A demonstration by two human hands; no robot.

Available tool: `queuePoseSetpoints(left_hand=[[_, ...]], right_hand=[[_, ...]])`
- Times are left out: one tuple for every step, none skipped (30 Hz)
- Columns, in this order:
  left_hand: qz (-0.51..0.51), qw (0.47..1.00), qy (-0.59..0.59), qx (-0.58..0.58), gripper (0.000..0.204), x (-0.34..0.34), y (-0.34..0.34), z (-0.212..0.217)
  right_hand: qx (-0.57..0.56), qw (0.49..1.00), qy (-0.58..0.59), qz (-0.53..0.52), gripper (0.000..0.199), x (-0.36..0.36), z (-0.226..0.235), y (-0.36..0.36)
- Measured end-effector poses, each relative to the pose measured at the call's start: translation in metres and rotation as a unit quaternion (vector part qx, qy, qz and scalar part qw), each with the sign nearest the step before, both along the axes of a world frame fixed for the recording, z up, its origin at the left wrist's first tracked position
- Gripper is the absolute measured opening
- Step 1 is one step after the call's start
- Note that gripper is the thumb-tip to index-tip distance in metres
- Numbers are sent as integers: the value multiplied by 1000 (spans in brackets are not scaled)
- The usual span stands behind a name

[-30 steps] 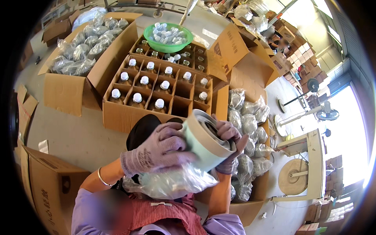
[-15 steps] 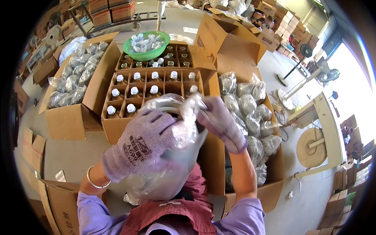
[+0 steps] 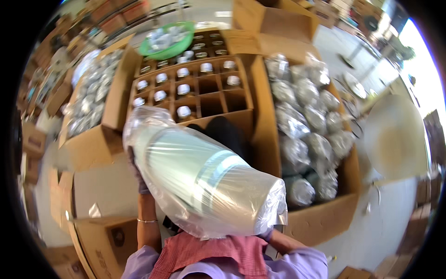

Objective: The person assembles cylindrical components by attaching metallic lids, places each assembly into a plastic bag, and then stacks the bagged items into a cardboard shipping box.

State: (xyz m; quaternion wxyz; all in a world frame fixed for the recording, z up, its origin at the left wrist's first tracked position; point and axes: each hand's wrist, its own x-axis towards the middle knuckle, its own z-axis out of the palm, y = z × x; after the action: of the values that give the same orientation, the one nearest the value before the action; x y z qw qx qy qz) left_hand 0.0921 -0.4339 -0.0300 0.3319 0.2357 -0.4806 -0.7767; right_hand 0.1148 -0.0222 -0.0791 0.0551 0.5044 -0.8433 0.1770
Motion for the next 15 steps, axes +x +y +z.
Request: queuePoseSetpoints(left_hand=[[-34,997,59,33,52,-15,-3,-10],[-89,977,75,-178,60,-21,-13,-3],[-88,990,110,9,56,-42,53,53],[-148,982,117,-6,56,-52,71,76],[-212,969,122,-20,57,-66,92,98],[-195,974,115,-1,58,-86,137,122],[-250,962,110,-13,55,-107,178,122],[-296,949,104,-31,53,-128,216,112],[-341,934,98,-51,51,-148,254,100],[-444,887,126,-36,45,-167,291,86],[-517,834,131,-140,47,-165,327,87],[-558,803,137,-156,49,-158,355,80],[-584,792,130,-118,53,-147,372,65],[-592,791,122,-94,57,-138,380,53],[-591,788,121,-124,62,-130,382,56]], right_hand=[[-9,999,-23,-23,38,6,-4,4],[-25,997,-47,-52,37,12,-2,8],[-45,991,-63,-107,37,21,6,24],[-74,983,-75,-151,36,34,18,36],[-99,970,-76,-208,35,46,30,51],[-122,952,-69,-272,34,62,42,71],[-147,927,-54,-341,33,78,53,93],[-172,896,-38,-407,33,95,63,112],[-196,859,-20,-472,32,112,70,133],[-218,819,-1,-530,31,128,75,153],[-231,772,12,-591,31,146,77,169],[-245,735,27,-632,30,159,81,185],[-254,706,37,-660,29,168,83,198],[-266,687,43,-675,29,171,85,209],[-270,673,47,-687,28,172,85,219]])
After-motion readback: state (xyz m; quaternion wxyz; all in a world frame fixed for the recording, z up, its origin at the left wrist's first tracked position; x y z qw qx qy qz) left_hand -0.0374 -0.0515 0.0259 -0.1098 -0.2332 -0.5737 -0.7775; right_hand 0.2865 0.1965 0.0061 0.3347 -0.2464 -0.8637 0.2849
